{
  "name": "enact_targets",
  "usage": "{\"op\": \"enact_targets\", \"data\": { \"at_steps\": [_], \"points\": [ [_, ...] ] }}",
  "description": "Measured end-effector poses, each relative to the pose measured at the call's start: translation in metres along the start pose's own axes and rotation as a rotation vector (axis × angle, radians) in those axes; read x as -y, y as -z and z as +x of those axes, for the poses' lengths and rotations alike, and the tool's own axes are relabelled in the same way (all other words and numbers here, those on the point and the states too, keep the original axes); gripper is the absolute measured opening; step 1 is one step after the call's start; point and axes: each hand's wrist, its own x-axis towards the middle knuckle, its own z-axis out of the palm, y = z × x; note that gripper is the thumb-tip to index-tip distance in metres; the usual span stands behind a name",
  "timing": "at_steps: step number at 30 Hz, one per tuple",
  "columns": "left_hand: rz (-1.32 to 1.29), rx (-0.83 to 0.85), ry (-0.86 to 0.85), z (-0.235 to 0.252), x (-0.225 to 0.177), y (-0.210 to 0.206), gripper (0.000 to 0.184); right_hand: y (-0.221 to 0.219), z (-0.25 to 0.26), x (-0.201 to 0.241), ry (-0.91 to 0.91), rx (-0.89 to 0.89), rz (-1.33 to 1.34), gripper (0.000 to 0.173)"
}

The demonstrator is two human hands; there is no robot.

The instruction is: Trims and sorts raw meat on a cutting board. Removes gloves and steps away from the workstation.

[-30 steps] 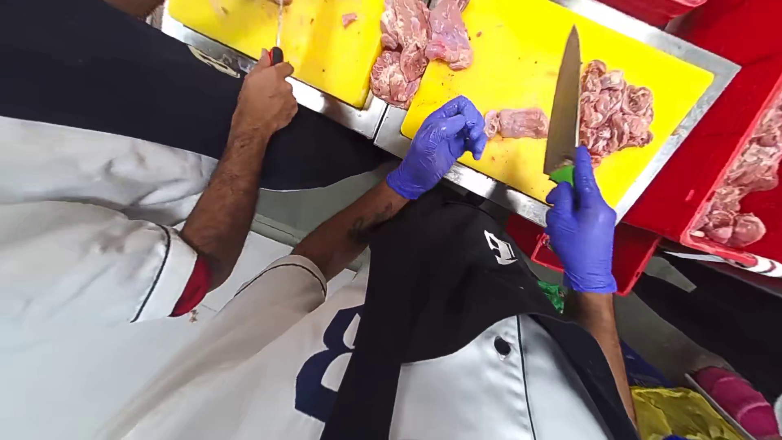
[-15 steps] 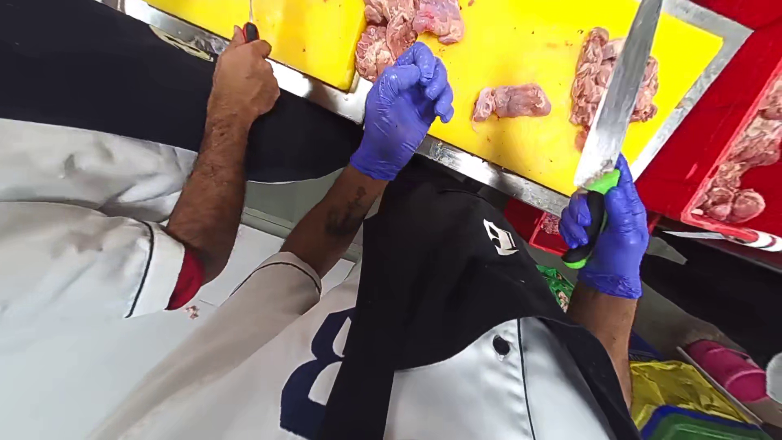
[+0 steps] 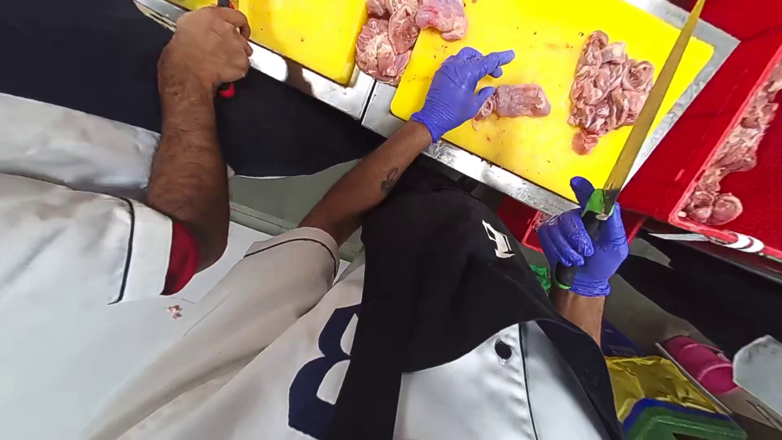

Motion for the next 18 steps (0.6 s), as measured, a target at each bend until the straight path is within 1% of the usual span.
{"op": "enact_targets", "data": {
  "at_steps": [4,6,10,14,16,17,18],
  "points": [
    [0.082,0.111,-0.009,0.004,-0.0034,0.001,0.053,0.0022,-0.0088,-0.003,0.021,-0.018,0.024,0.048],
    [0.113,0.11,-0.026,0.0036,-0.0024,0.0009,0.054,0.0021,-0.0106,-0.0061,0.037,-0.029,0.021,0.048],
    [0.143,0.074,-0.132,0.0047,-0.0005,-0.002,0.056,0.0034,-0.0112,-0.0086,0.032,-0.043,0.024,0.049],
    [0.157,0.124,-0.132,0.0109,0.0008,-0.0015,0.057,0.003,-0.0098,-0.0077,0.012,-0.045,0.019,0.049],
    [0.09,0.105,-0.115,0.0111,0.0032,-0.0033,0.053,0.0012,-0.0085,-0.0076,0.005,-0.051,0.006,0.049],
    [0.014,0.071,-0.101,0.0101,0.0043,-0.0041,0.047,-0.0005,-0.0076,-0.0072,0.004,-0.063,-0.007,0.049],
    [-0.082,0.035,-0.081,0.0084,0.0046,-0.0034,0.036,-0.0018,-0.0069,-0.0068,0.006,-0.071,-0.024,0.049]
  ]
}}
